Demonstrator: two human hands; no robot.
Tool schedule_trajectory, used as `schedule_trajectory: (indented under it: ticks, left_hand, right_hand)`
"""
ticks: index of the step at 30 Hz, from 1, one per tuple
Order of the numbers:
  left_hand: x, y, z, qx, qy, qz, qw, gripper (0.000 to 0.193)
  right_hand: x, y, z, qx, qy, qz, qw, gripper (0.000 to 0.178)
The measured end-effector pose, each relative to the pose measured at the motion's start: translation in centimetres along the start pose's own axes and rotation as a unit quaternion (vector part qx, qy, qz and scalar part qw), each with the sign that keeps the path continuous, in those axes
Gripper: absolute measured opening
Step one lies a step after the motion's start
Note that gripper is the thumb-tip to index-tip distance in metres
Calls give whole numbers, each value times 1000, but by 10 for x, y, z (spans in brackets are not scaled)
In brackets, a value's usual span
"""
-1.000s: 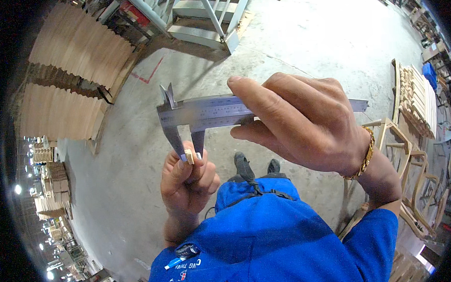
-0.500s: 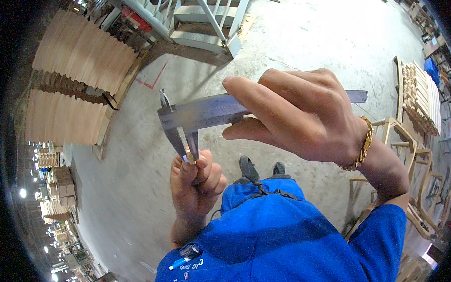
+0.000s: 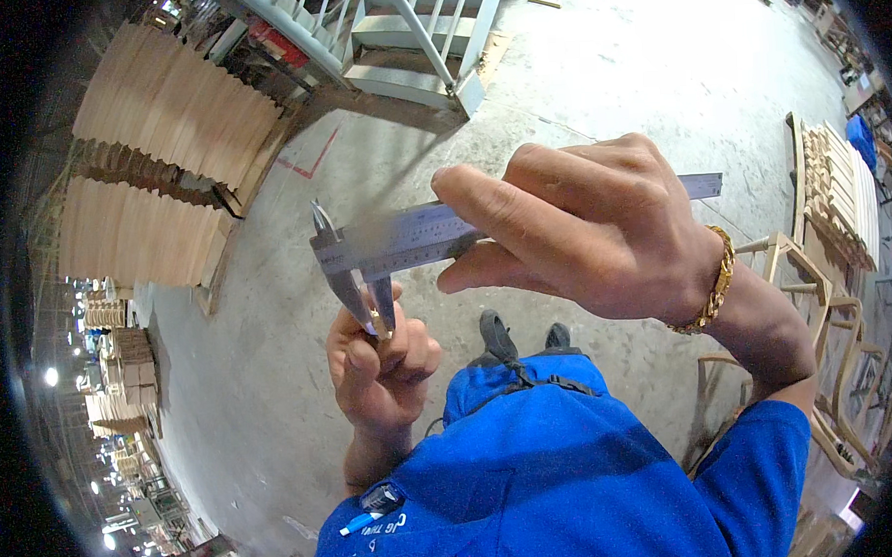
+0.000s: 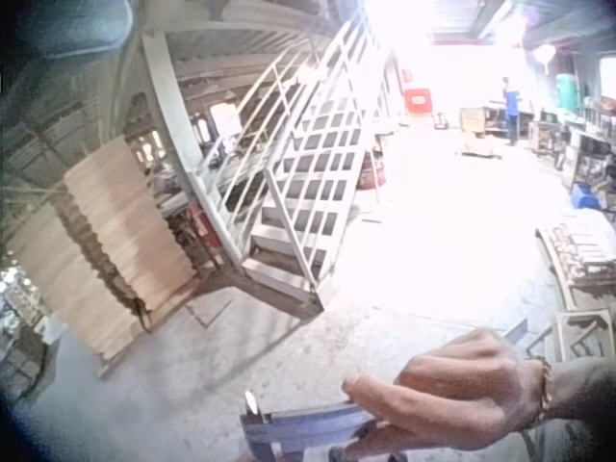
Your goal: The person repeatedly measures small wooden pieces with a caliper, marks them with a pen, and places them on a workbench. The person also walks around the workshop while holding the caliper and wood pieces.
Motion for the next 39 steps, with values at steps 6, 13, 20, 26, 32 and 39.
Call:
schedule_trajectory:
  ticks: [6, 13, 20, 26, 32, 39]
  left_hand:
    - [6, 7, -3, -111, 17, -58, 992, 39]
    - [-1, -3, -8, -140, 49, -64, 987, 32]
    - [-24, -3, -11, -384, 130, -142, 903, 27]
    - [-96, -29, -30, -576, 88, -219, 783, 27]
    - [-229, -118, -6, -481, 33, -100, 870, 22]
    - [-444, -282, -45, -278, -64, 125, 950, 13]
  right_hand:
    - [2, 1, 2, -9, -1, 1, 1000, 54]
    - [12, 21, 2, -14, -4, -62, 998, 41]
    - [87, 106, -70, -525, 26, -436, 731, 33]
    - [101, 141, -123, -544, -74, -509, 663, 17]
    - [151, 274, -134, -443, 6, -522, 729, 15]
    - [196, 468, -61, -336, 101, -600, 719, 19]
Point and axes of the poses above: each hand's wrist, its own x-axis away from the middle knuckle, its own z-axis out of the back of the hand, y = z × x, the point moved 10 cm from there along -x, towards the middle knuckle, and after that the axes turned 1 degree about z, right-handed, at the moved point
